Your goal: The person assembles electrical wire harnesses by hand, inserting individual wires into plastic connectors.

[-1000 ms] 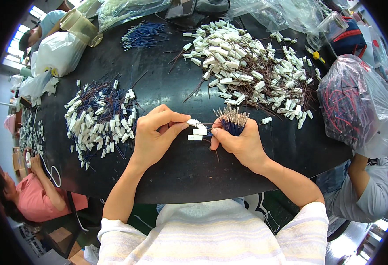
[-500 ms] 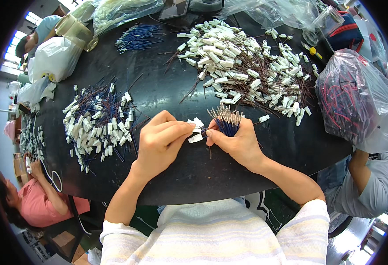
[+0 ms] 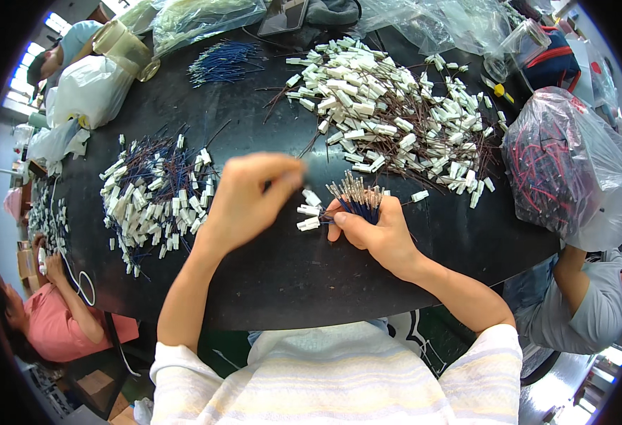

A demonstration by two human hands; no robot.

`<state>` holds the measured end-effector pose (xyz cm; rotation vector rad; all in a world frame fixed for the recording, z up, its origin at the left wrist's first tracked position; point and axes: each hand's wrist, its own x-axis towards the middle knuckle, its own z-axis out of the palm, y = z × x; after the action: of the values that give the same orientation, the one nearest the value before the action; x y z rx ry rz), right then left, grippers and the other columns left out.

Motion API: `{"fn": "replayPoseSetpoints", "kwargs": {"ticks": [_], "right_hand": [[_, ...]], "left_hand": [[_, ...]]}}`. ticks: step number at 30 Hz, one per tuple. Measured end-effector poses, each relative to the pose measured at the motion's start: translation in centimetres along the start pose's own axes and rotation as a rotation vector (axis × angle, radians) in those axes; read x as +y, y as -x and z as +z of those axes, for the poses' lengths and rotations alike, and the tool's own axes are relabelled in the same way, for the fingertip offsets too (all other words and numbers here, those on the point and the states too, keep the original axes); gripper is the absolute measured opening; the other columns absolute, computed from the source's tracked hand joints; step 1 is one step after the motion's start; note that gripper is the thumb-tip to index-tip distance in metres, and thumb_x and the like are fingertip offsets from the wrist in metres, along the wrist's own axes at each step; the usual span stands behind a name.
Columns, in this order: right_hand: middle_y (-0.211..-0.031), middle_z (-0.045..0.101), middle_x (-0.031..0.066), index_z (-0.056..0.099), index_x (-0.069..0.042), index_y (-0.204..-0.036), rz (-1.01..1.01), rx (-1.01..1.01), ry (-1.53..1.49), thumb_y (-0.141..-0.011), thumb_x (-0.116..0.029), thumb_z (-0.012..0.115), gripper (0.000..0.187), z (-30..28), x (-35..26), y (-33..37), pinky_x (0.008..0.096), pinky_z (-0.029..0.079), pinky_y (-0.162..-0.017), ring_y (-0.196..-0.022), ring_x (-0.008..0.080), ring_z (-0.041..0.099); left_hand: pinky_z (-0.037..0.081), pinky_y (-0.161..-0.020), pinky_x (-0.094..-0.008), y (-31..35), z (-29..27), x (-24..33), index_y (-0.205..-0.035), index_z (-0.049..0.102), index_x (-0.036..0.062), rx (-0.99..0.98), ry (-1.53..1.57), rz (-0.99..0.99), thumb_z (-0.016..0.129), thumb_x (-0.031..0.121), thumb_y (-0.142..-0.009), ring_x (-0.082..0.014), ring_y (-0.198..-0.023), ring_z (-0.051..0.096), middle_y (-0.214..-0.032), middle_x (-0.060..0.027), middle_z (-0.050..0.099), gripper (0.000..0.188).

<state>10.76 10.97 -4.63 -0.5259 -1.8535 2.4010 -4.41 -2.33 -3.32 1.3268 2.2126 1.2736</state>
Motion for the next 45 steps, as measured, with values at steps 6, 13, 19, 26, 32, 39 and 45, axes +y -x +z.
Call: {"fn": "replayPoseSetpoints", "kwargs": {"ticks": [6, 13, 19, 26, 32, 39, 45], "right_hand": [[-0.065, 0.059, 0.0047, 0.056, 0.0, -0.093, 0.077, -0.051, -0.084, -0.088, -0.005, 0.048, 0.011, 0.1, -0.2, 0.1, 0.0182, 0.027, -0.04, -0.046, 0.0018, 0.037], [-0.063, 0.06, 0.0077, 0.047, -0.001, -0.094, 0.114, -0.067, -0.149, -0.084, -0.004, 0.051, 0.011, -0.8, -0.2, -0.1, 0.0188, 0.028, -0.04, -0.044, 0.0037, 0.038], [-0.065, 0.063, 0.0062, 0.055, -0.002, -0.083, 0.115, -0.072, -0.098, -0.081, -0.006, 0.057, 0.005, -0.5, -0.5, -0.2, 0.0187, 0.032, -0.042, -0.046, 0.0037, 0.044], [-0.067, 0.063, 0.0042, 0.058, -0.002, -0.081, 0.122, -0.111, 0.046, -0.079, -0.006, 0.061, 0.006, -0.2, -0.9, 0.0, 0.0194, 0.039, -0.05, -0.056, 0.005, 0.052], [-0.069, 0.063, 0.0047, 0.057, 0.0, -0.084, 0.101, -0.135, 0.072, -0.078, -0.004, 0.062, 0.008, -0.1, -0.8, -0.1, 0.0228, 0.044, -0.062, -0.065, 0.0088, 0.058], [-0.068, 0.062, 0.0046, 0.057, -0.001, -0.083, 0.052, -0.06, 0.074, -0.079, -0.004, 0.061, 0.007, -0.3, -0.4, 0.0, 0.0215, 0.043, -0.056, -0.06, 0.0073, 0.055], [-0.065, 0.06, 0.0113, 0.055, 0.002, -0.084, 0.049, -0.033, -0.092, -0.082, -0.004, 0.057, 0.007, -0.2, 0.0, 0.0, 0.0185, 0.027, -0.039, -0.045, 0.0041, 0.041]], "left_hand": [[0.045, -0.068, -0.0345, -5.6, 3.1, -2.1, -0.087, 0.061, 0.0006, 0.146, -0.329, 0.199, 0.065, 0.009, -0.072, -0.0291, -0.076, 0.056, -0.082, -0.0131, 0.059, 0.018], [0.045, -0.058, -0.0291, -4.5, 2.2, -1.3, -0.089, 0.062, -0.0002, 0.104, -0.1, -0.013, 0.061, 0.002, -0.073, -0.0169, -0.061, 0.057, -0.07, -0.0081, 0.06, 0.016], [0.04, -0.044, -0.017, 0.8, -0.2, 1.0, -0.098, 0.058, -0.006, -0.041, 0.774, -0.45, 0.06, 0.001, -0.08, -0.0084, -0.057, 0.056, -0.069, -0.0073, 0.06, 0.019], [0.032, -0.039, -0.0173, 2.5, 0.5, -0.3, -0.092, 0.056, -0.0036, -0.057, 0.982, -0.492, 0.056, 0.005, -0.085, -0.0088, -0.052, 0.053, -0.073, -0.0112, 0.061, 0.011], [0.034, -0.039, -0.0165, 2.4, 0.8, 0.6, -0.086, 0.055, -0.0041, -0.02, 1.003, -0.515, 0.06, 0.008, -0.084, -0.0071, -0.048, 0.051, -0.065, -0.0095, 0.06, 0.014], [0.034, -0.039, -0.0165, 2.7, 1.3, 1.0, -0.084, 0.054, -0.0041, -0.015, 0.924, -0.478, 0.06, 0.008, -0.084, -0.007, -0.048, 0.051, -0.068, -0.0114, 0.061, 0.013], [0.034, -0.039, -0.0168, 3.1, 1.5, 1.8, -0.082, 0.053, -0.0031, -0.018, 0.872, -0.47, 0.059, 0.007, -0.085, -0.007, -0.049, 0.051, -0.069, -0.0117, 0.061, 0.012]]}}
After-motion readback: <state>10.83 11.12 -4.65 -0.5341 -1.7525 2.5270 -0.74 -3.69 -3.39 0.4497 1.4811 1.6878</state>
